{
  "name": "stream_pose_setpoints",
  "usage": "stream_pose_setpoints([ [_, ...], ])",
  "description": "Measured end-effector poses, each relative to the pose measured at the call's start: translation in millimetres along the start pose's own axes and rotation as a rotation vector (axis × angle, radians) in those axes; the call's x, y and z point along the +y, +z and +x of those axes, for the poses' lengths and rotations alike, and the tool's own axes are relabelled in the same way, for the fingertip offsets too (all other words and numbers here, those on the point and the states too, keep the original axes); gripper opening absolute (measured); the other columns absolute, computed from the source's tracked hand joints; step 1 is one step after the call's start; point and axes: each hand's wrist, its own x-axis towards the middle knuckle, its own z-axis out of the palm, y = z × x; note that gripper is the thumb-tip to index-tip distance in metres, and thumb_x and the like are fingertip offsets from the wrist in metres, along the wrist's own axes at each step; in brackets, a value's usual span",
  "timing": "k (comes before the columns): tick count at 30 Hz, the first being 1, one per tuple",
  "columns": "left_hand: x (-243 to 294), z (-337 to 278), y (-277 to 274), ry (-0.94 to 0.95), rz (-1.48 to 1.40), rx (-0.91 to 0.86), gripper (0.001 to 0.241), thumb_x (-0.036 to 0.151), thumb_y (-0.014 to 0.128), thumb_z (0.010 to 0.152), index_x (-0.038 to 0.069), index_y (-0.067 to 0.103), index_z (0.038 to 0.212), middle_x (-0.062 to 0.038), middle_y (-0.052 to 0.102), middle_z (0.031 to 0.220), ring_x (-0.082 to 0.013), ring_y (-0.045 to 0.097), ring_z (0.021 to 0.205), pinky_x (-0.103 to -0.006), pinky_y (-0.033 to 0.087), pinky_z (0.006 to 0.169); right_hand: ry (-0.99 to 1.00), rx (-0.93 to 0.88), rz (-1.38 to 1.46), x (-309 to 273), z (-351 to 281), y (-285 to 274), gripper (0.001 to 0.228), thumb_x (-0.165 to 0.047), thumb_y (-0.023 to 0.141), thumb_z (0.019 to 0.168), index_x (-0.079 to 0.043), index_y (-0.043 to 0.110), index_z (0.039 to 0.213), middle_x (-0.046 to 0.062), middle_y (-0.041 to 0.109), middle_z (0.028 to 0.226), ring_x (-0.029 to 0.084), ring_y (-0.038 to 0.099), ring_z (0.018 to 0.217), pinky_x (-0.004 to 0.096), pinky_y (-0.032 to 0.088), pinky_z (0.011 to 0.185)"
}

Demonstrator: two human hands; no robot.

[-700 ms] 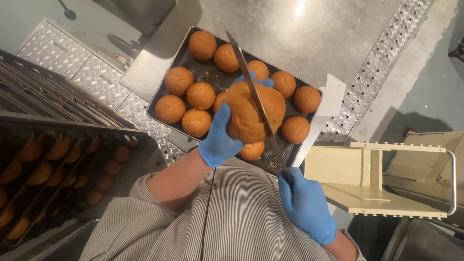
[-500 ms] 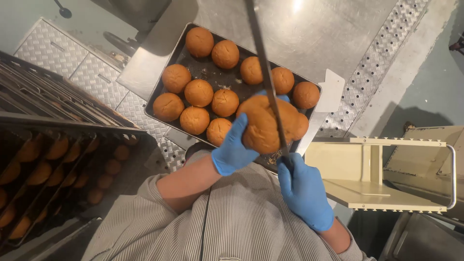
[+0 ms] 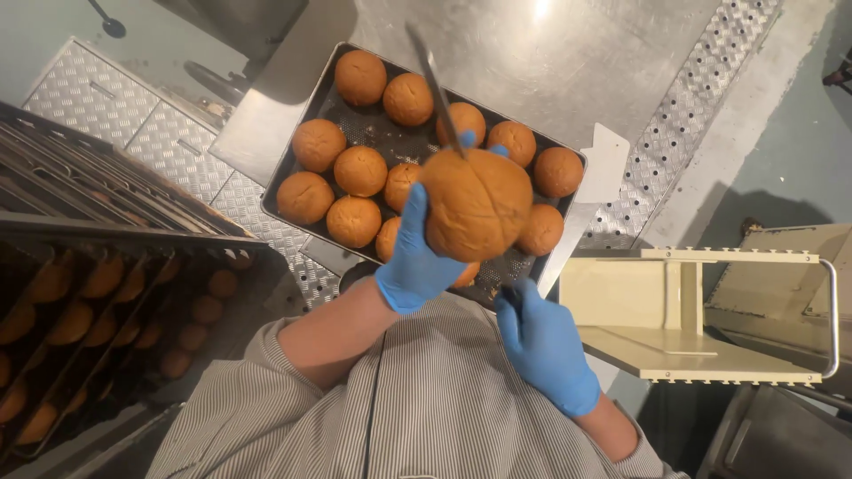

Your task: Slicing cross-shaped patterns into the tops of baked buns on a baking tray using a knife.

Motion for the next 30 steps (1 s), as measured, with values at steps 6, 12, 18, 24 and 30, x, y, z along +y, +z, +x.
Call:
stream_pose_setpoints([
  [6, 4, -8, 11, -0.035, 0.015, 0.066, 0.089, 0.068, 0.044, 0.100, 0.009, 0.026, 0.164, -0.008, 0.031, 0.168, -0.0235, 0.032, 0.155, -0.0402, 0.026, 0.131, -0.004, -0.062, 0.082, 9, -6, -3, 0.019, -0.016, 0.061, 0.093, -0.002, 0.061, 0.106, 0.020, 0.072, 0.073, 0.040, 0.072, 0.064, 0.046, 0.054, 0.056],
  [12, 45, 0, 19, -0.070, -0.212, -0.192, 0.097, 0.072, 0.047, 0.102, 0.009, 0.020, 0.171, -0.012, 0.032, 0.171, -0.0292, 0.034, 0.158, -0.0482, 0.031, 0.131, -0.202, 0.073, -0.180, 18, 3, -27, 0.019, -0.020, 0.068, 0.091, -0.006, 0.066, 0.103, 0.017, 0.072, 0.072, 0.040, 0.069, 0.064, 0.043, 0.052, 0.055],
  [18, 63, 1, 35, -0.065, -0.168, -0.255, 0.086, 0.052, 0.060, 0.101, 0.016, 0.021, 0.169, -0.006, 0.035, 0.166, -0.0345, 0.038, 0.153, -0.0636, 0.038, 0.121, -0.074, 0.098, 0.086, 5, -21, -41, 0.022, -0.013, 0.059, 0.092, -0.003, 0.062, 0.111, 0.009, 0.070, 0.064, 0.023, 0.069, 0.048, 0.035, 0.052, 0.050],
  [24, 52, 3, 36, 0.033, -0.233, -0.195, 0.076, 0.048, 0.060, 0.106, 0.013, 0.030, 0.167, -0.011, 0.039, 0.166, -0.0344, 0.040, 0.154, -0.0595, 0.038, 0.126, -0.048, 0.048, 0.162, -16, -19, -20, 0.022, -0.012, 0.056, 0.094, -0.001, 0.062, 0.113, 0.012, 0.070, 0.065, 0.024, 0.070, 0.051, 0.036, 0.053, 0.052],
  [30, 44, 7, 34, 0.097, -0.027, -0.087, 0.069, 0.042, 0.061, 0.105, 0.013, 0.035, 0.162, -0.011, 0.041, 0.163, -0.0281, 0.042, 0.152, -0.0468, 0.037, 0.129, -0.127, 0.105, 0.108, -12, -18, -12, 0.022, -0.011, 0.058, 0.093, 0.001, 0.060, 0.111, 0.017, 0.076, 0.086, 0.031, 0.074, 0.061, 0.038, 0.057, 0.056],
])
